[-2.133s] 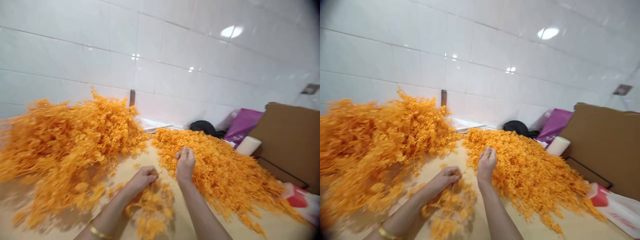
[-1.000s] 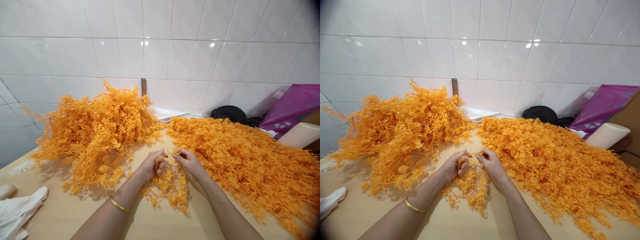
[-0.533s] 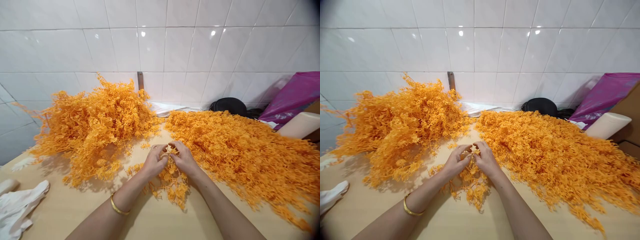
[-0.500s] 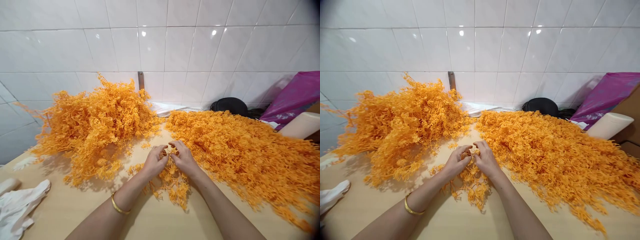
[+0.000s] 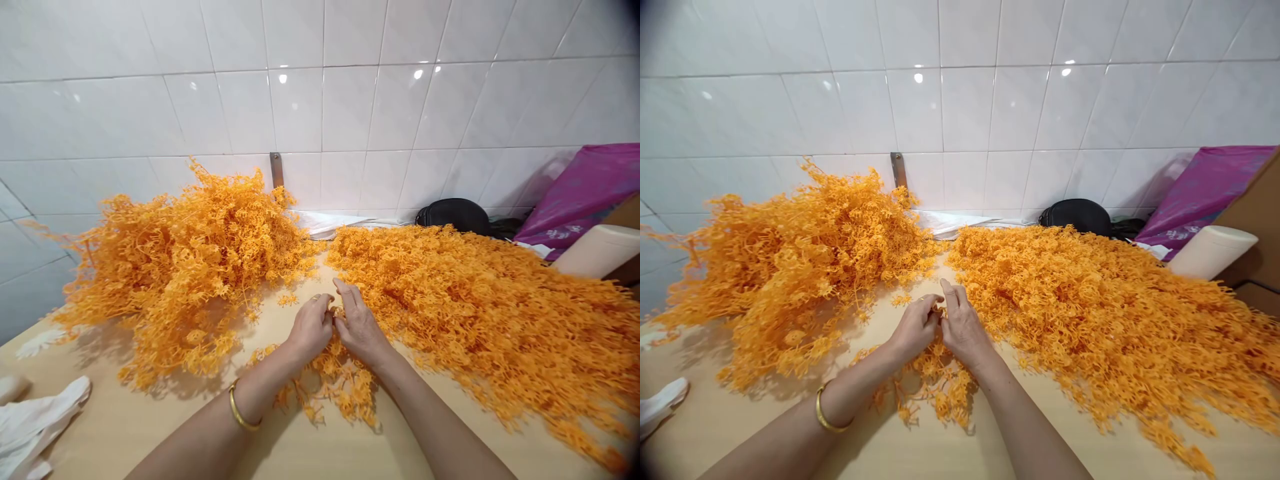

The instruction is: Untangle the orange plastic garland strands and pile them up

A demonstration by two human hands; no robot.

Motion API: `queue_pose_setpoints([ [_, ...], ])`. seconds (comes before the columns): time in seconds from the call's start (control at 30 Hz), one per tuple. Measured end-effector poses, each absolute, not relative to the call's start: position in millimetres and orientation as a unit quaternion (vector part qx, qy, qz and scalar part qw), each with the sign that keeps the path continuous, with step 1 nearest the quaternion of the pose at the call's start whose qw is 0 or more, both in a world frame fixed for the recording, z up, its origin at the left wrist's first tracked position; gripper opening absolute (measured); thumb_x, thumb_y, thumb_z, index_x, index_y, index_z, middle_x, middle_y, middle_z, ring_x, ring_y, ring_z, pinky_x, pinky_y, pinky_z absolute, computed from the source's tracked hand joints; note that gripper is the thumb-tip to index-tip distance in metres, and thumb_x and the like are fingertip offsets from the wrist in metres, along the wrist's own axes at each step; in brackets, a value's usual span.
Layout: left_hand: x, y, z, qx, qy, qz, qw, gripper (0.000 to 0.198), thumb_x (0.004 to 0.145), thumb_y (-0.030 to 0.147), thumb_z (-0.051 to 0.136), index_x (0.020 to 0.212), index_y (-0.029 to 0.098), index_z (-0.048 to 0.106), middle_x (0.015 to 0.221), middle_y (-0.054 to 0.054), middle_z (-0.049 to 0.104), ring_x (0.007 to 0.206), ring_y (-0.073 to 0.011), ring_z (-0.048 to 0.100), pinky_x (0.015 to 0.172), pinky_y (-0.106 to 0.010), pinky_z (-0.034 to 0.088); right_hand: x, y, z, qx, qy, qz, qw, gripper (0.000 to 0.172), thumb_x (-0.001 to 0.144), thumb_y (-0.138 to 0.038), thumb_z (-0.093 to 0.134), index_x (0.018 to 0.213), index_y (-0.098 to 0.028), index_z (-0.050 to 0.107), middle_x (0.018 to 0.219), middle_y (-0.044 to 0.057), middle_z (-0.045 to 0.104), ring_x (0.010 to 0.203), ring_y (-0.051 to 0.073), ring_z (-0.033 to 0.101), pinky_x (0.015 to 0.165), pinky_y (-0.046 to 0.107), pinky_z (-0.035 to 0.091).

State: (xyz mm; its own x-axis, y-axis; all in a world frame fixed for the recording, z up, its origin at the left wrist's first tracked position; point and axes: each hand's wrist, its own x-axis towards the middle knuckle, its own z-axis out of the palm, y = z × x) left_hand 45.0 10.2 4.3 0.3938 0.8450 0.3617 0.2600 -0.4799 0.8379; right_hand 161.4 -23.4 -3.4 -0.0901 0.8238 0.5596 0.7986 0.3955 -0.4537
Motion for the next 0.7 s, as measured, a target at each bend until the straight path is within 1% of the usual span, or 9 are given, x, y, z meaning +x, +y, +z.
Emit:
queue_pose_setpoints([
  [0.03, 44.1, 11.5, 1.7, 0.748, 0.375, 0.413, 0.361, 0.012, 0.065, 0.009, 0.046, 0.064, 0.019, 0.053, 0.058, 0.0, 0.046, 0.058, -0.0134, 0.04, 0.057, -0.024, 0.029, 162.0, -23.7, -3.9, -0.559, -0.739, 0.008, 0.375, 0.068, 0.067, -0.007, 0.039, 0.129, -0.021, 0.018, 0.113, 0.01, 0.039, 0.091, 0.02, 0.047, 0.074, 0.033, 0.042],
  [0.1, 38.9, 14.5, -1.6, 0.729, 0.384, 0.412, 0.389, 0.015, 0.067, 0.015, 0.047, 0.052, 0.017, 0.046, 0.051, 0.002, 0.039, 0.051, -0.0104, 0.034, 0.051, -0.022, 0.025, 165.2, -23.1, -5.7, -0.586, -0.737, -0.011, 0.337, 0.066, 0.068, -0.009, 0.041, 0.129, -0.02, 0.02, 0.112, 0.011, 0.04, 0.089, 0.021, 0.047, 0.073, 0.034, 0.042],
  [0.23, 19.2, 22.4, -2.9, 0.626, 0.402, 0.397, 0.538, 0.019, 0.067, 0.028, 0.053, 0.055, 0.016, 0.045, 0.045, 0.005, 0.032, 0.041, -0.0058, 0.025, 0.044, -0.02, 0.018, 174.8, -17.4, -10.0, -0.624, -0.719, -0.044, 0.303, 0.053, 0.069, -0.011, 0.043, 0.121, -0.015, 0.036, 0.103, 0.011, 0.047, 0.09, 0.023, 0.046, 0.078, 0.035, 0.038],
  [0.3, 10.4, 25.0, -2.1, 0.568, 0.402, 0.393, 0.602, 0.02, 0.065, 0.031, 0.056, 0.057, 0.015, 0.046, 0.043, 0.006, 0.033, 0.038, -0.0039, 0.023, 0.042, -0.02, 0.015, 177.0, -15.0, -10.3, -0.624, -0.707, -0.046, 0.33, 0.038, 0.074, -0.013, 0.041, 0.111, -0.014, 0.046, 0.096, 0.011, 0.05, 0.09, 0.022, 0.046, 0.079, 0.035, 0.037],
  [0.37, 6.8, 24.8, -0.2, 0.532, 0.388, 0.399, 0.638, 0.02, 0.062, 0.029, 0.059, 0.057, 0.014, 0.047, 0.045, 0.005, 0.038, 0.038, -0.003, 0.025, 0.042, -0.019, 0.014, 175.4, -14.5, -8.5, -0.604, -0.699, -0.022, 0.383, 0.026, 0.079, -0.017, 0.036, 0.099, -0.015, 0.053, 0.09, 0.01, 0.052, 0.087, 0.021, 0.047, 0.078, 0.033, 0.037],
  [0.47, 11.2, 19.7, 3.4, 0.519, 0.361, 0.401, 0.663, 0.018, 0.06, 0.026, 0.061, 0.056, 0.012, 0.05, 0.047, 0.001, 0.045, 0.04, -0.0035, 0.031, 0.042, -0.019, 0.018, 167.2, -17.3, -3.9, -0.564, -0.686, 0.069, 0.455, 0.025, 0.083, -0.029, 0.036, 0.092, -0.017, 0.056, 0.087, 0.008, 0.055, 0.081, 0.018, 0.05, 0.072, 0.03, 0.039],
  [0.57, 18.5, 13.3, 3.6, 0.528, 0.34, 0.391, 0.673, 0.017, 0.059, 0.025, 0.062, 0.057, 0.012, 0.053, 0.047, 0.001, 0.047, 0.04, -0.0041, 0.034, 0.043, -0.02, 0.021, 157.2, -20.4, -1.4, -0.534, -0.686, 0.172, 0.464, 0.026, 0.079, -0.036, 0.043, 0.089, -0.017, 0.058, 0.082, 0.006, 0.058, 0.073, 0.016, 0.051, 0.064, 0.026, 0.039],
  [0.63, 20.6, 10.5, 1.8, 0.527, 0.332, 0.385, 0.681, 0.017, 0.057, 0.026, 0.064, 0.057, 0.012, 0.054, 0.048, 0.001, 0.047, 0.041, -0.0046, 0.035, 0.043, -0.02, 0.022, 152.6, -21.1, -1.6, -0.52, -0.691, 0.214, 0.453, 0.024, 0.079, -0.035, 0.044, 0.075, -0.017, 0.06, 0.069, 0.003, 0.056, 0.064, 0.014, 0.049, 0.057, 0.024, 0.037],
  [0.7, 20.3, 9.0, 0.7, 0.535, 0.331, 0.375, 0.681, 0.02, 0.058, 0.029, 0.064, 0.056, 0.012, 0.053, 0.046, 0.002, 0.045, 0.04, -0.0045, 0.033, 0.043, -0.02, 0.021, 150.5, -21.2, -2.2, -0.523, -0.683, 0.226, 0.458, 0.027, 0.079, -0.032, 0.042, 0.062, -0.017, 0.057, 0.058, 0.0, 0.051, 0.057, 0.012, 0.045, 0.053, 0.023, 0.034],
])
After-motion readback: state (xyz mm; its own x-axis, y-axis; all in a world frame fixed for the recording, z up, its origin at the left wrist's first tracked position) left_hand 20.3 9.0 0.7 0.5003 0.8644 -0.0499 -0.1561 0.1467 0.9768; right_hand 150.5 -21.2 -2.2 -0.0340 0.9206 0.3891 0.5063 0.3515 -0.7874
